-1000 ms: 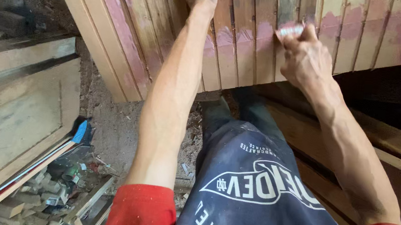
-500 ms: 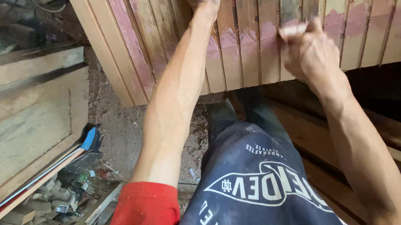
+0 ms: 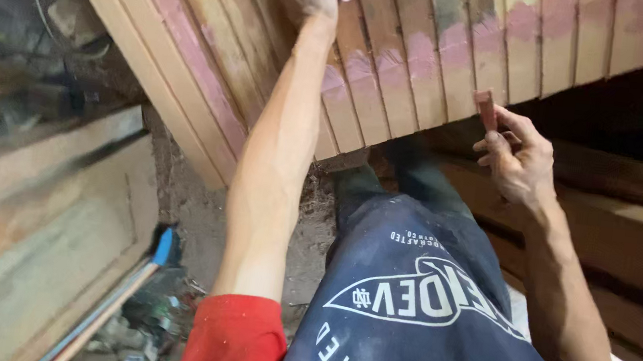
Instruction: The person uses a putty knife to apply a pinkish filler substance into the gaps between wooden slats on a large board. They repeatedly scoop the filler from a larger trowel onto the putty knife and spread it across the wood surface.
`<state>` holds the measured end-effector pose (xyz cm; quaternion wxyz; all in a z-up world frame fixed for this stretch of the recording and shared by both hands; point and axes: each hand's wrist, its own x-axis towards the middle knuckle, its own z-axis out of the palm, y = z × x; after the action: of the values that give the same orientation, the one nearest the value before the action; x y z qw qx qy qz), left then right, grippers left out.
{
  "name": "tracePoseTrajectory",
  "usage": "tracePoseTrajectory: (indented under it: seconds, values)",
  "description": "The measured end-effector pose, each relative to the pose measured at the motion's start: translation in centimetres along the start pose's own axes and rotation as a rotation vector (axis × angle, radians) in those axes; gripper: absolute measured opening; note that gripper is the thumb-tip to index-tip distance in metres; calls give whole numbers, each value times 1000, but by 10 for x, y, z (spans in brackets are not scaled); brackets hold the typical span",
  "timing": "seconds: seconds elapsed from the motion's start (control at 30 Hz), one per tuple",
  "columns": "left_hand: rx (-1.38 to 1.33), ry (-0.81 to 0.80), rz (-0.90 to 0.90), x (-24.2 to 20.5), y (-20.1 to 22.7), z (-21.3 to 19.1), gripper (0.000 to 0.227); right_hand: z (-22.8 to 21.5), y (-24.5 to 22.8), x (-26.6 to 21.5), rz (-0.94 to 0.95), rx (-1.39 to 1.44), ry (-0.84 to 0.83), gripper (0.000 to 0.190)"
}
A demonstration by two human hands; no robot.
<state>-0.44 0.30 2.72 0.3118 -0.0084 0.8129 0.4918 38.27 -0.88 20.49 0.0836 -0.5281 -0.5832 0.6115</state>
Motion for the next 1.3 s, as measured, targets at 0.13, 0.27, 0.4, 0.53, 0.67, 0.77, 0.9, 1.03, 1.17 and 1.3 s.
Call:
tracePoseTrajectory:
  seconds: [0.13, 0.27, 0.4, 0.53, 0.67, 0.77, 0.9, 1.03, 1.17, 1.3]
  values:
    - [-112, 1, 34, -5, 22, 3, 83, -6, 51, -21, -188, 52, 350, 38]
    - [-51, 78, 77, -19, 36, -1, 80, -36, 86, -15, -187, 191, 635, 39]
    - [-99, 0, 167, -18, 37, -5, 72, -84, 105, 12, -244, -108, 822, 40]
    - [-108, 4, 168, -6, 34, -7, 65, -128, 132, 74, -367, -220, 982, 37]
    - [6, -19, 169, 6, 27, -18, 73, -124, 158, 116, -361, -202, 1034, 44]
    - [-7, -135, 223, 12, 28, -21, 81, -110, 172, 110, -387, -123, 1050, 45]
    - [-43, -95, 121, 7, 29, -21, 80, -109, 201, 96, -351, -170, 938, 44]
    - [-1, -110, 181, 3, 31, -24, 81, -115, 219, 60, -78, 132, 701, 48]
    - [-42, -172, 187, 10, 31, -18, 82, -135, 207, 52, -397, -268, 958, 35]
    - [-4, -121, 162, 9, 30, -21, 81, -180, 181, 69, -448, -309, 906, 24]
